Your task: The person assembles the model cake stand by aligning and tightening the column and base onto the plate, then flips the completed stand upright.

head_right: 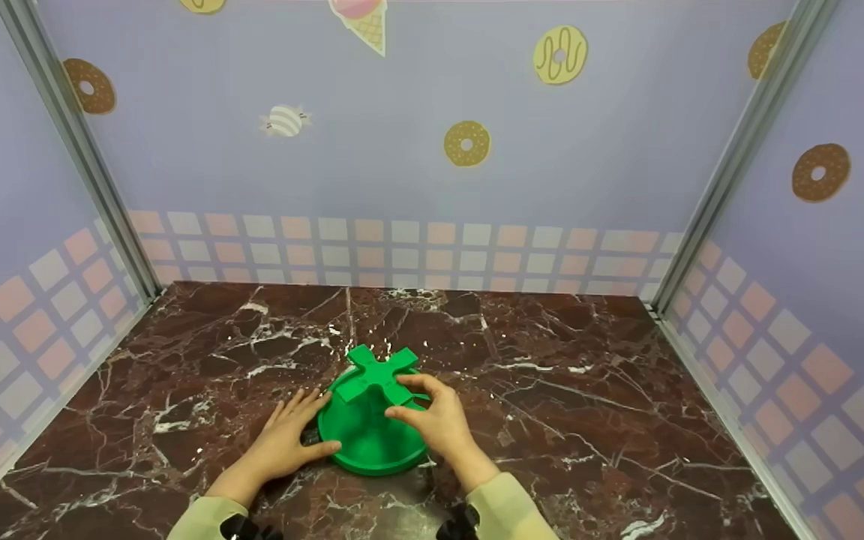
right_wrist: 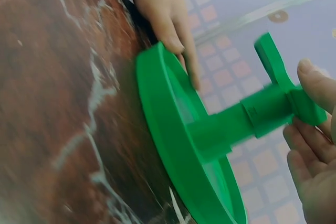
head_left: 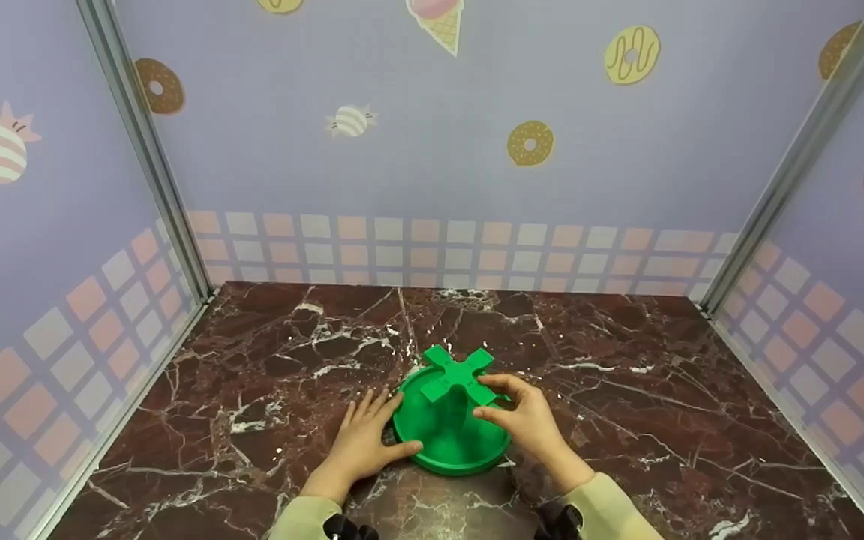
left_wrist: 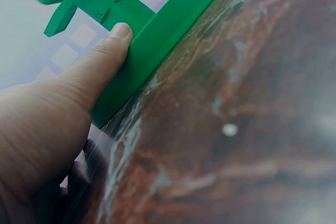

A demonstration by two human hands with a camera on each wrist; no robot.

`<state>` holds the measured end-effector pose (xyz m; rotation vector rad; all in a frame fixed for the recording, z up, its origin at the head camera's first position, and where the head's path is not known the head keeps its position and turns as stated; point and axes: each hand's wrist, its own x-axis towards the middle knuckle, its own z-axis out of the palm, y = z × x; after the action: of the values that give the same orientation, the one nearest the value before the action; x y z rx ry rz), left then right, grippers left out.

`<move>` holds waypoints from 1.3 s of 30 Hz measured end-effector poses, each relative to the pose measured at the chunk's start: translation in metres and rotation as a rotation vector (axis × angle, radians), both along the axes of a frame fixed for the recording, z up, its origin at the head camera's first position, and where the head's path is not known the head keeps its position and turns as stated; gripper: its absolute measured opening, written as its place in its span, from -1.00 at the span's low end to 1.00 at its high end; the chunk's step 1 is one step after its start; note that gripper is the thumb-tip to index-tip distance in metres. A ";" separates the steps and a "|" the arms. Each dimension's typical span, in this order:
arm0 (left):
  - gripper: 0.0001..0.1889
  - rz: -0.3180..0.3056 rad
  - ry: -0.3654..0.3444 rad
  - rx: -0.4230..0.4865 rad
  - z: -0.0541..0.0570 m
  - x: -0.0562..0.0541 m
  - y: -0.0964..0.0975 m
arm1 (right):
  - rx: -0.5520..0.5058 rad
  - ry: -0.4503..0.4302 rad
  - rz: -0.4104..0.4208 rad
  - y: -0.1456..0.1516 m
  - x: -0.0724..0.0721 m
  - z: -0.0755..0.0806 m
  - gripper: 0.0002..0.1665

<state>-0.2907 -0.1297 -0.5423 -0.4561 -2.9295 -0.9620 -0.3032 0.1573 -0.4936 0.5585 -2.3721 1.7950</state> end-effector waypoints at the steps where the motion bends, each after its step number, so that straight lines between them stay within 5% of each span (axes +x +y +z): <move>1: 0.03 0.002 0.000 -0.002 0.000 0.000 0.000 | 0.001 0.007 -0.009 -0.002 0.002 0.000 -0.41; 22: 0.02 0.008 -0.003 -0.021 0.003 0.002 0.000 | 0.104 0.191 -0.237 -0.041 0.019 -0.005 -0.44; 33: 0.02 0.000 -0.004 -0.011 0.003 0.002 0.000 | 0.102 0.187 -0.213 -0.037 0.021 0.003 -0.41; 39: 0.01 -0.003 -0.014 0.007 0.003 0.002 0.000 | 0.018 0.240 -0.215 -0.015 0.006 0.018 -0.52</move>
<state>-0.2885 -0.1300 -0.5395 -0.4558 -2.9376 -0.9791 -0.2972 0.1418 -0.4753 0.4710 -2.1951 1.5258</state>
